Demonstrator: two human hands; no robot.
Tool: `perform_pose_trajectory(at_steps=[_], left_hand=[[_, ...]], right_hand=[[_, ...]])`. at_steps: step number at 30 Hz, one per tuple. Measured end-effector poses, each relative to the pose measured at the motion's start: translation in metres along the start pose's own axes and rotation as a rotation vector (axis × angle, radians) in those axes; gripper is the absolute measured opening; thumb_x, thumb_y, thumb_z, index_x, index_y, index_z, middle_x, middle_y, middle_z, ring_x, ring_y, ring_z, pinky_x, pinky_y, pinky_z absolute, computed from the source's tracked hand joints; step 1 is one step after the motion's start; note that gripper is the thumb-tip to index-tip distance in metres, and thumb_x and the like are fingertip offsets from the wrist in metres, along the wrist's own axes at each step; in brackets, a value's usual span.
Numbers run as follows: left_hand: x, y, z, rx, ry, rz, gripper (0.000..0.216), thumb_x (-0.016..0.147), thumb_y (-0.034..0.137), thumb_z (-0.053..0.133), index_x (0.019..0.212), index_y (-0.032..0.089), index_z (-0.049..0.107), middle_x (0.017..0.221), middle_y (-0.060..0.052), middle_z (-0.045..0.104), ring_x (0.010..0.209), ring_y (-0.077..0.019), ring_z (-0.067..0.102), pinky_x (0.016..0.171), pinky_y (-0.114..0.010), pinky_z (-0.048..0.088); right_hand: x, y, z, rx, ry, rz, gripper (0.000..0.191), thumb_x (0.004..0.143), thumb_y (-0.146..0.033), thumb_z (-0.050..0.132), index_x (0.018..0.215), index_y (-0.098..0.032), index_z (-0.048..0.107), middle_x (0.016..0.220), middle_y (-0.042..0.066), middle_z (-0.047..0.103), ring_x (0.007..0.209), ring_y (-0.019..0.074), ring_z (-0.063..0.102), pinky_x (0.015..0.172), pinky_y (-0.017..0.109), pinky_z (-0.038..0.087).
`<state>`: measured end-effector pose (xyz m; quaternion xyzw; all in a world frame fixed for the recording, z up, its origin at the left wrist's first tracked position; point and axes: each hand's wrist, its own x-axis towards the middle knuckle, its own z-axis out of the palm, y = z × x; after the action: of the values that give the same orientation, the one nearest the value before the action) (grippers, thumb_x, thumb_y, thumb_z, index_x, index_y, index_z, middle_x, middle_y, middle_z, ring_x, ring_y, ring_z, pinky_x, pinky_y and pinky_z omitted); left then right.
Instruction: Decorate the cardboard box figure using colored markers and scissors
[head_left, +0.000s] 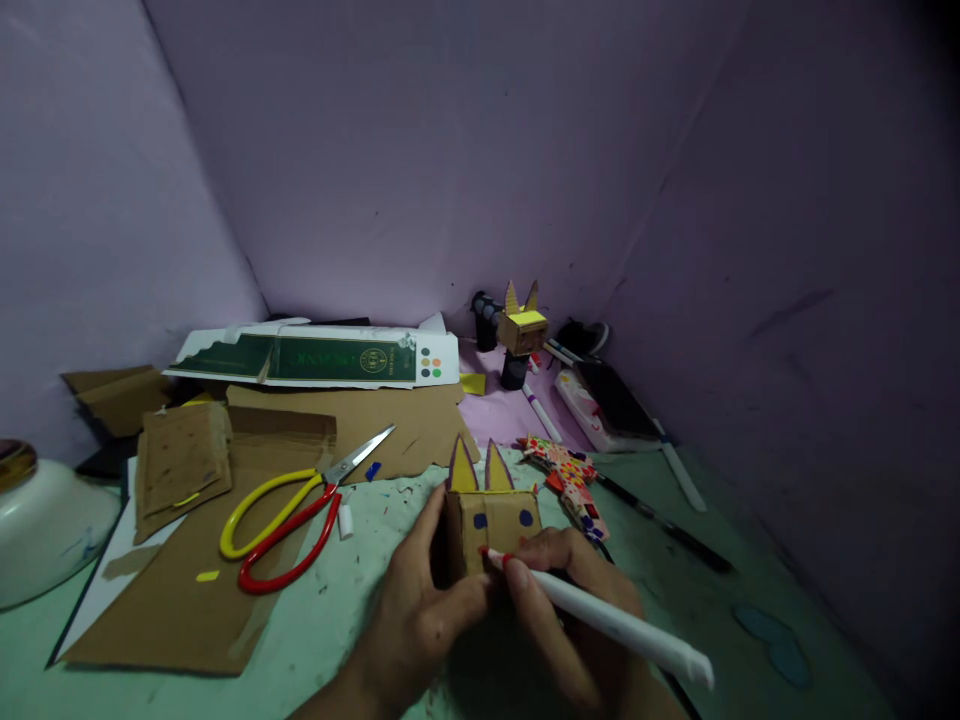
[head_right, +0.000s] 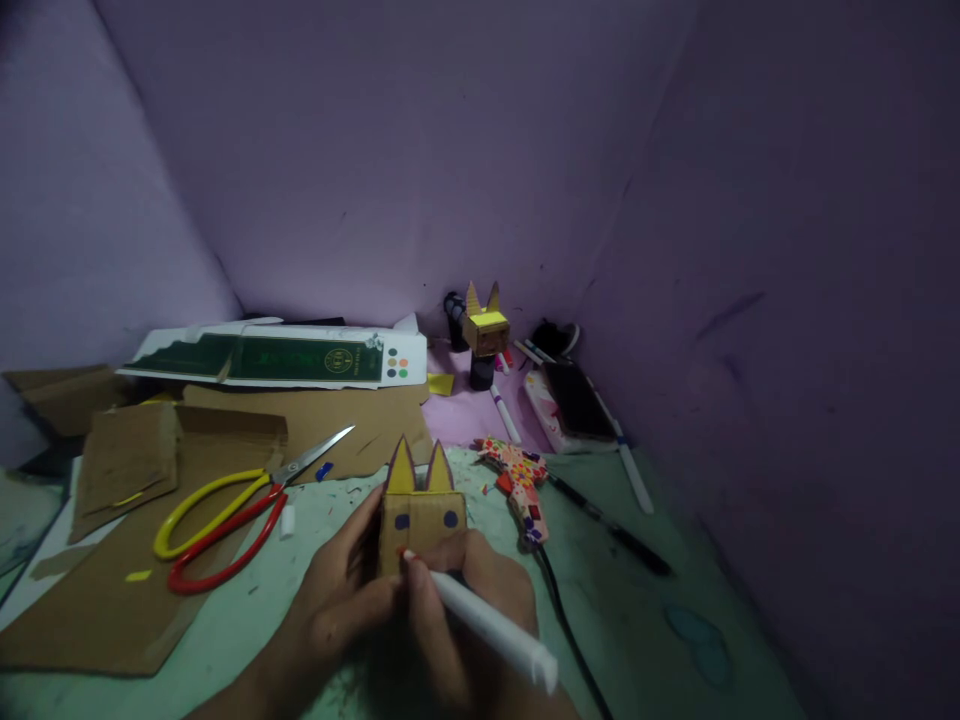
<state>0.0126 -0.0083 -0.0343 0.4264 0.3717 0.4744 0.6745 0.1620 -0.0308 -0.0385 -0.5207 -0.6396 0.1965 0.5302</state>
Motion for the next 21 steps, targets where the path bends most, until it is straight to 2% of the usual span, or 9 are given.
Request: perform_pose_trajectory(at_steps=[4,7,10,14,19,21], left_hand=[[0.0003,0.0017,0.0008,-0.003,-0.018,-0.005,0.095,0.072,0.032,0.079,0.152,0.015,0.031,0.14,-0.014,0.062,0.132,-0.0403,0.052,0.105,-0.044,0.048],[0.0005,0.0015,0.0001,-0.007,-0.028,-0.014,0.099,0.072,0.03,0.079,0.153,0.013,0.024,0.144,-0.015,0.058,0.133,-0.0387,0.051,0.109,-0.045,0.045],[0.0007,-0.0002,-0.0016,0.029,-0.013,-0.019,0.102,0.073,0.03,0.078,0.154,0.011,0.019,0.147,-0.017,0.055,0.134,-0.038,0.05,0.111,-0.046,0.043],[0.001,-0.0022,-0.0029,0.03,-0.019,-0.007,0.1,0.073,0.03,0.078,0.154,0.013,0.022,0.147,-0.015,0.055,0.136,-0.0388,0.048,0.111,-0.046,0.043],[-0.0001,-0.0044,-0.0035,0.037,-0.01,-0.002,0.1,0.072,0.029,0.078,0.155,0.014,0.022,0.148,-0.014,0.055,0.136,-0.0375,0.048,0.114,-0.046,0.038],[-0.0006,-0.0054,-0.0038,0.038,-0.007,-0.004,0.101,0.073,0.029,0.077,0.155,0.014,0.021,0.149,-0.015,0.053,0.138,-0.0372,0.046,0.116,-0.046,0.037]], right_hand=[[0.0013,-0.0015,-0.0006,-0.025,0.01,-0.011,0.019,0.09,-0.034,0.06,0.072,-0.027,0.061,0.056,-0.001,0.066,0.045,0.0166,0.059,0.044,0.029,0.042],[0.0026,0.0,-0.0021,-0.019,0.005,-0.038,0.015,0.089,-0.028,0.06,0.074,-0.027,0.061,0.057,-0.003,0.066,0.046,0.015,0.059,0.044,0.027,0.043],[0.0037,0.0034,-0.0048,-0.031,-0.023,-0.054,0.015,0.09,-0.028,0.059,0.075,-0.026,0.062,0.059,-0.001,0.068,0.048,0.0154,0.063,0.046,0.026,0.046],[0.0032,0.0076,-0.007,-0.045,-0.099,-0.093,0.017,0.092,-0.031,0.06,0.076,-0.025,0.062,0.059,-0.001,0.069,0.047,0.0149,0.063,0.044,0.024,0.048],[0.0,0.0054,-0.0045,0.029,0.013,0.051,0.025,0.094,-0.04,0.057,0.074,-0.024,0.061,0.061,0.002,0.068,0.055,0.0176,0.064,0.047,0.027,0.045],[-0.0003,0.0037,-0.0038,0.051,0.006,0.059,0.025,0.093,-0.04,0.058,0.074,-0.024,0.061,0.061,0.002,0.067,0.053,0.017,0.062,0.048,0.026,0.044]])
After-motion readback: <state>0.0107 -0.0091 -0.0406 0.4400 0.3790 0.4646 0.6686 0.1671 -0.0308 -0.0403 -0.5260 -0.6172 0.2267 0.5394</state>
